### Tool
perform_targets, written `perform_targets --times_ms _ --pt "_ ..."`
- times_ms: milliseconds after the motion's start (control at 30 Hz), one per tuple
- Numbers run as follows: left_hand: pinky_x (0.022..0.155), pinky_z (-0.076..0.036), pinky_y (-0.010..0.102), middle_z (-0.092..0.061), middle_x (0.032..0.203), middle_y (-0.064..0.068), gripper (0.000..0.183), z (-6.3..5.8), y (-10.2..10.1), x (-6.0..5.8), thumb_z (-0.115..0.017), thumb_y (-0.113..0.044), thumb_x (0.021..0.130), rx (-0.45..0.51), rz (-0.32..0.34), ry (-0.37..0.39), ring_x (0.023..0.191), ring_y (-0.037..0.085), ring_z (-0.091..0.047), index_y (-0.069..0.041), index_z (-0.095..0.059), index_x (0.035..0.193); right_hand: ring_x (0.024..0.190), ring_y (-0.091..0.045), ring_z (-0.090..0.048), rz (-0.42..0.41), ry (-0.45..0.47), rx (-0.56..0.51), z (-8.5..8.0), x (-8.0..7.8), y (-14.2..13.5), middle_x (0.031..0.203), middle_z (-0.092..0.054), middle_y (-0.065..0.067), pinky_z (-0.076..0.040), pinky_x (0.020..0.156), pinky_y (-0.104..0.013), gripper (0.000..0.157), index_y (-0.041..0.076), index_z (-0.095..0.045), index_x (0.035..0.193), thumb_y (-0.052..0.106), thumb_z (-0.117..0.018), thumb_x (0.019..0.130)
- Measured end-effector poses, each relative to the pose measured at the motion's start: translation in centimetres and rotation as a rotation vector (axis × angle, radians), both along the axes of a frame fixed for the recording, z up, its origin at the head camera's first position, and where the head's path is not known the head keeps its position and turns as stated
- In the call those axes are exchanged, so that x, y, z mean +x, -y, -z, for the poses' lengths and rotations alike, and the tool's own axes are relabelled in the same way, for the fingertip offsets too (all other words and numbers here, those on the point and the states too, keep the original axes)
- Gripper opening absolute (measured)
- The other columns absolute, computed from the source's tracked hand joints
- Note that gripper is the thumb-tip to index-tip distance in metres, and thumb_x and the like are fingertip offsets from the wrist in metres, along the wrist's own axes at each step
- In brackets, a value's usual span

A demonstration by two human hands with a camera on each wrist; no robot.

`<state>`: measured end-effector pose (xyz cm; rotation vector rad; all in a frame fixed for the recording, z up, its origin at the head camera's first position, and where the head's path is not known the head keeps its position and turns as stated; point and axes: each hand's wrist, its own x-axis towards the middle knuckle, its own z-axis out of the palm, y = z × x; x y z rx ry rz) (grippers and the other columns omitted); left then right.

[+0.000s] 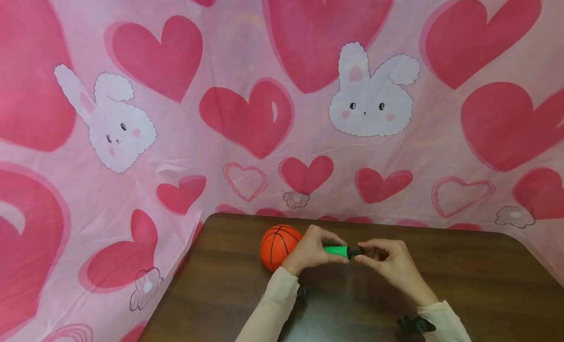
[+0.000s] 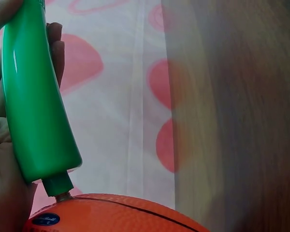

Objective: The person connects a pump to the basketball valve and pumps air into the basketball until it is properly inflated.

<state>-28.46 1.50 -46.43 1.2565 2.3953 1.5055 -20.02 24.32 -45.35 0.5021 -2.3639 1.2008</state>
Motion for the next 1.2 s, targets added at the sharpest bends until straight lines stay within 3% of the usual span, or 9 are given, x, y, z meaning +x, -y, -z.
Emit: perform_targets --times_ms 267,700,900,1200 --pt "0.066 -0.058 0.021 -0.082 0.093 -0.004 0.029 -0.1 0.2 0.0 -0.094 -0.018 0.077 0.037 -0.011 0.030 0.074 0.001 -0.063 -0.014 -0.084 0.104 0.050 -0.002 -0.052 -0.036 -0.022 -0.016 -1.4 0.6 -1.3 0.068 -0.068 0.007 -0.042 0.046 -0.020 0.028 0.012 -0.080 0.100 0.002 -0.090 0.076" --pt "0.061 -0.055 0.022 -0.081 0.091 0.000 0.029 -0.3 0.9 -0.3 -0.094 -0.017 0.076 0.068 -0.049 0.041 0.069 0.003 -0.059 -0.013 -0.084 0.103 0.057 -0.007 -0.054 0.039 0.051 -0.089 -3.8 1.8 -5.6 0.075 -0.069 0.016 -0.045 0.050 -0.027 0.023 0.002 -0.078 0.101 -0.008 -0.083 0.080" --pt "0.061 -0.054 0.021 -0.082 0.091 0.000 0.029 -0.2 0.9 -0.3 -0.094 -0.017 0.076 0.067 -0.052 0.044 0.070 0.003 -0.060 -0.014 -0.085 0.103 0.058 -0.007 -0.055 0.057 0.057 -0.072 -3.9 1.8 -5.9 0.075 -0.069 0.016 -0.046 0.051 -0.026 0.022 0.002 -0.078 0.101 -0.005 -0.084 0.081" --pt "0.061 -0.055 0.021 -0.082 0.092 0.001 0.028 -0.2 0.8 -0.4 -0.094 -0.016 0.076 0.068 -0.058 0.046 0.070 0.002 -0.060 -0.012 -0.085 0.103 0.051 -0.006 -0.049 0.042 0.064 -0.140 -3.4 1.5 -5.1 0.064 -0.061 0.012 -0.042 0.044 -0.028 0.025 0.000 -0.079 0.107 -0.007 -0.081 0.083"
